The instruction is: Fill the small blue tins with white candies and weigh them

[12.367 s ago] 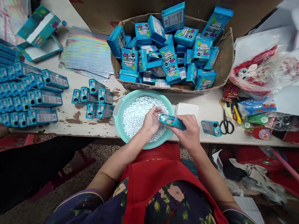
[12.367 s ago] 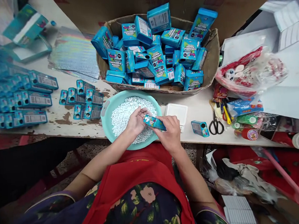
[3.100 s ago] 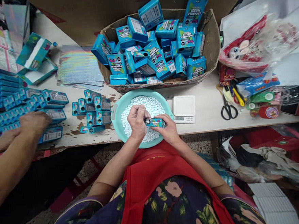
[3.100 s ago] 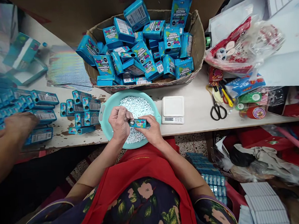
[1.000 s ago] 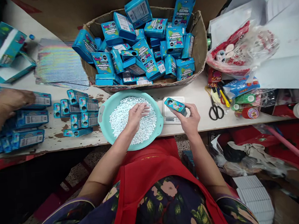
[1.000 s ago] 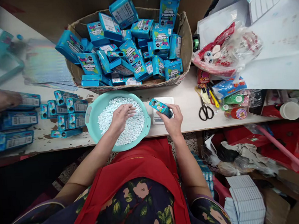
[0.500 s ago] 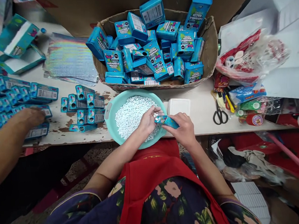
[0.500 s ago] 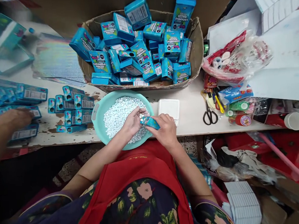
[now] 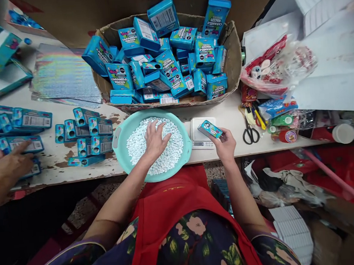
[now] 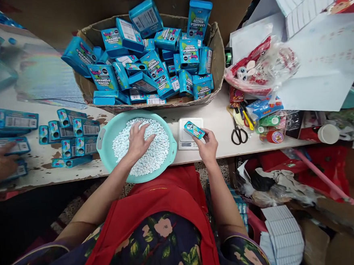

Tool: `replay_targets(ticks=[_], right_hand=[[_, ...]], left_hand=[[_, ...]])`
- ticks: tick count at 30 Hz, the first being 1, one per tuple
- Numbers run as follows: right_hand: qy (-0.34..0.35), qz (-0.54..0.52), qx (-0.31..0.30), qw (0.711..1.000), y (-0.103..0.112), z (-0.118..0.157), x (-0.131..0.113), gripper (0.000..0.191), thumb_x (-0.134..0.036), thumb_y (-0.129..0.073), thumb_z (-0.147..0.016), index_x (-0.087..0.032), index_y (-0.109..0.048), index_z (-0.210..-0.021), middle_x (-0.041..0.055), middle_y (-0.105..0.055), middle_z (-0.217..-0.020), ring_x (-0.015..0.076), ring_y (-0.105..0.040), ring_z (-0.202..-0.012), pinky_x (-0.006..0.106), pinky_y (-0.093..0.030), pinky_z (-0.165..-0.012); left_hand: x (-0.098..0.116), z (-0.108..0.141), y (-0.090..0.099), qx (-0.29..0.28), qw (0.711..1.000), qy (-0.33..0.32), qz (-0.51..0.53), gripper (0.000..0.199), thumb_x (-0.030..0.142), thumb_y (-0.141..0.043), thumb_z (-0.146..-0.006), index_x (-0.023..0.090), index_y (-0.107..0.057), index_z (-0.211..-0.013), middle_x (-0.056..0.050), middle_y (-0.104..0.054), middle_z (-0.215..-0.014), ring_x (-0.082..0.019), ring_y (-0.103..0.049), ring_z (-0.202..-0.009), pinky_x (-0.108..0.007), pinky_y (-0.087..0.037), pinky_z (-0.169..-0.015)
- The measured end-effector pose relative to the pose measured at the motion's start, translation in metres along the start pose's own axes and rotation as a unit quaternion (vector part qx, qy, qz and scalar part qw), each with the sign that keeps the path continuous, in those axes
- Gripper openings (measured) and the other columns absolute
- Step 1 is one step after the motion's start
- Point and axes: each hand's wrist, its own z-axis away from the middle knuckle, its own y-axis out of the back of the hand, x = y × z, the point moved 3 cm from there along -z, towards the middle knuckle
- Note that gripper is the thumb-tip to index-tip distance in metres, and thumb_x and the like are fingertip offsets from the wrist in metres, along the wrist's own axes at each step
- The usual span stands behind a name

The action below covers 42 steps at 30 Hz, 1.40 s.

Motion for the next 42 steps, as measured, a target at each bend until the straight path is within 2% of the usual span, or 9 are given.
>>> replay_targets(ticks=[3,5,10,15,20,29,36,39,42], right_hand=[[-0.02,-0.009,0.007,1.0,-0.008,-0.013,0.026,0.052,-0.043,-0.079,-0.061,-0.017,-0.059,-0.101,0.0055,-0.066,-0.097,0.0204,-0.065,-0.093,0.041,-0.053,-0.091],[-0.023,-0.015,0.005,1.0,-0.01,-0.013,0.031,0.054,-0.044,-0.078,-0.062,-0.017,-0.057,-0.104,0.0075,-0.066,-0.103,0.0213,-0.065,-0.098,0.042,-0.052,-0.093],[-0.001,0.024,0.039,0.999,0.02,0.005,0.022,0.064,-0.041,-0.078,-0.066,-0.019,-0.053,-0.121,0.012,-0.057,-0.13,0.0229,-0.054,-0.122,0.045,-0.041,-0.107],[-0.056,0.071,0.124,0.988,0.064,0.018,0.04,0.046,-0.048,-0.065,-0.076,-0.016,-0.06,-0.109,0.0132,-0.065,-0.114,0.0226,-0.064,-0.102,0.045,-0.049,-0.093],[-0.073,0.086,0.137,0.984,0.076,0.023,0.058,0.045,-0.048,-0.066,-0.073,-0.016,-0.062,-0.104,0.0127,-0.067,-0.107,0.0236,-0.064,-0.097,0.044,-0.051,-0.087],[-0.069,0.073,0.085,0.991,0.048,0.012,0.054,0.04,-0.045,-0.064,-0.076,-0.016,-0.062,-0.105,0.0123,-0.067,-0.11,0.0225,-0.063,-0.101,0.045,-0.05,-0.091],[0.0,0.052,-0.045,0.998,0.003,-0.012,0.037,0.073,-0.041,-0.08,-0.063,-0.021,-0.051,-0.126,0.0117,-0.056,-0.131,0.0242,-0.055,-0.117,0.043,-0.048,-0.096],[0.021,0.082,-0.064,0.994,-0.013,-0.021,0.032,0.062,-0.042,-0.078,-0.066,-0.018,-0.056,-0.119,0.009,-0.063,-0.116,0.0228,-0.061,-0.104,0.042,-0.048,-0.094],[0.018,0.081,-0.031,0.996,-0.018,-0.022,0.023,0.049,-0.044,-0.074,-0.068,-0.016,-0.061,-0.106,0.0046,-0.065,-0.097,0.0206,-0.062,-0.088,0.04,-0.05,-0.086]], left_hand=[[-0.002,-0.003,-0.002,-0.03,0.999,-0.025,-0.021,0.039,0.039,-0.054,-0.087,0.021,-0.059,-0.122,-0.013,-0.049,-0.138,-0.031,-0.041,-0.131,-0.047,-0.031,-0.111],[-0.001,-0.004,-0.004,-0.042,0.998,-0.037,-0.008,0.035,0.039,-0.052,-0.088,0.02,-0.062,-0.116,-0.012,-0.056,-0.13,-0.028,-0.047,-0.125,-0.042,-0.035,-0.109],[0.001,-0.003,-0.004,-0.044,0.998,-0.026,0.034,0.031,0.038,-0.051,-0.088,0.019,-0.065,-0.109,-0.01,-0.063,-0.12,-0.027,-0.054,-0.118,-0.039,-0.04,-0.103],[-0.004,-0.008,-0.004,-0.032,0.997,0.016,0.07,0.031,0.038,-0.053,-0.086,0.019,-0.067,-0.106,-0.008,-0.067,-0.115,-0.025,-0.061,-0.107,-0.038,-0.044,-0.099],[-0.001,-0.016,-0.006,-0.035,0.994,0.023,0.105,0.03,0.04,-0.054,-0.085,0.02,-0.067,-0.103,-0.006,-0.069,-0.11,-0.023,-0.065,-0.098,-0.035,-0.047,-0.093],[0.004,-0.014,-0.01,-0.05,0.993,0.013,0.105,0.029,0.04,-0.053,-0.085,0.021,-0.067,-0.102,-0.006,-0.07,-0.109,-0.023,-0.066,-0.093,-0.034,-0.048,-0.09],[0.003,-0.01,-0.011,-0.057,0.994,0.01,0.095,0.027,0.04,-0.053,-0.086,0.022,-0.067,-0.101,-0.006,-0.07,-0.11,-0.023,-0.065,-0.094,-0.036,-0.048,-0.089],[0.009,-0.006,-0.017,-0.073,0.993,-0.012,0.087,0.026,0.037,-0.052,-0.087,0.022,-0.066,-0.103,-0.005,-0.069,-0.111,-0.022,-0.065,-0.093,-0.035,-0.047,-0.089],[0.017,0.001,-0.022,-0.079,0.993,-0.03,0.08,0.024,0.033,-0.051,-0.089,0.023,-0.065,-0.107,-0.005,-0.068,-0.111,-0.021,-0.064,-0.095,-0.035,-0.048,-0.089]])
